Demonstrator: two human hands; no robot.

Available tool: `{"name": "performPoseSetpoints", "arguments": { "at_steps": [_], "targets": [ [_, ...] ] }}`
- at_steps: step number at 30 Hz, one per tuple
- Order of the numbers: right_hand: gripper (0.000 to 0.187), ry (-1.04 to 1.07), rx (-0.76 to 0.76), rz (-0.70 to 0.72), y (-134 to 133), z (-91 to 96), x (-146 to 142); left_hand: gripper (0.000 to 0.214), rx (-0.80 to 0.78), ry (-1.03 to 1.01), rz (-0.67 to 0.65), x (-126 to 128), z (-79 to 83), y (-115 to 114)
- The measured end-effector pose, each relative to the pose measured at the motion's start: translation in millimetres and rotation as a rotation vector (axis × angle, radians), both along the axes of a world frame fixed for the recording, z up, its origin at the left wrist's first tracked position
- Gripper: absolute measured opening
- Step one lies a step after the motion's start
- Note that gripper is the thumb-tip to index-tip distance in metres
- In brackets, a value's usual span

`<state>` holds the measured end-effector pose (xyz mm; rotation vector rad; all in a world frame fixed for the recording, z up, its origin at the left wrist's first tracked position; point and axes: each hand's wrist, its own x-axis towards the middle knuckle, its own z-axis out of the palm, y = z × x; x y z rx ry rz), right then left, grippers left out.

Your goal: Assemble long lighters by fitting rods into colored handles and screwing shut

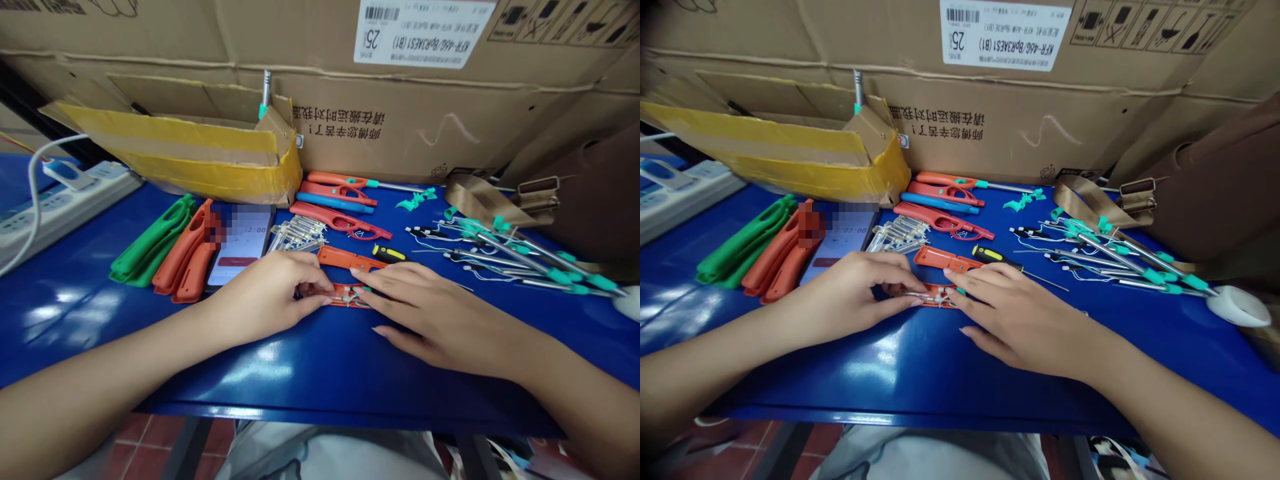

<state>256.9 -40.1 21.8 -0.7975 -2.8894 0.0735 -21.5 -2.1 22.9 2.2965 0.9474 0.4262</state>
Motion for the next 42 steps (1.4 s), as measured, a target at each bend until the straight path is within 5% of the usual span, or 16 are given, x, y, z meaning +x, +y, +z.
{"name": "performPoseSetpoints", "arguments": {
  "at_steps": [31,42],
  "targets": [
    [0.040,-0.064,0.063,0.015,-3.8,-1.7,-7.8,0.012,0.008,-0.026,-0.025,3.8,-3.0,-4.2],
    [0.023,0.462,0.040,-0.300,-1.5,16.0,-0.3,0.014,0.077,0.019,-0.047,4.2,-3.2,-9.8]
  ]
}}
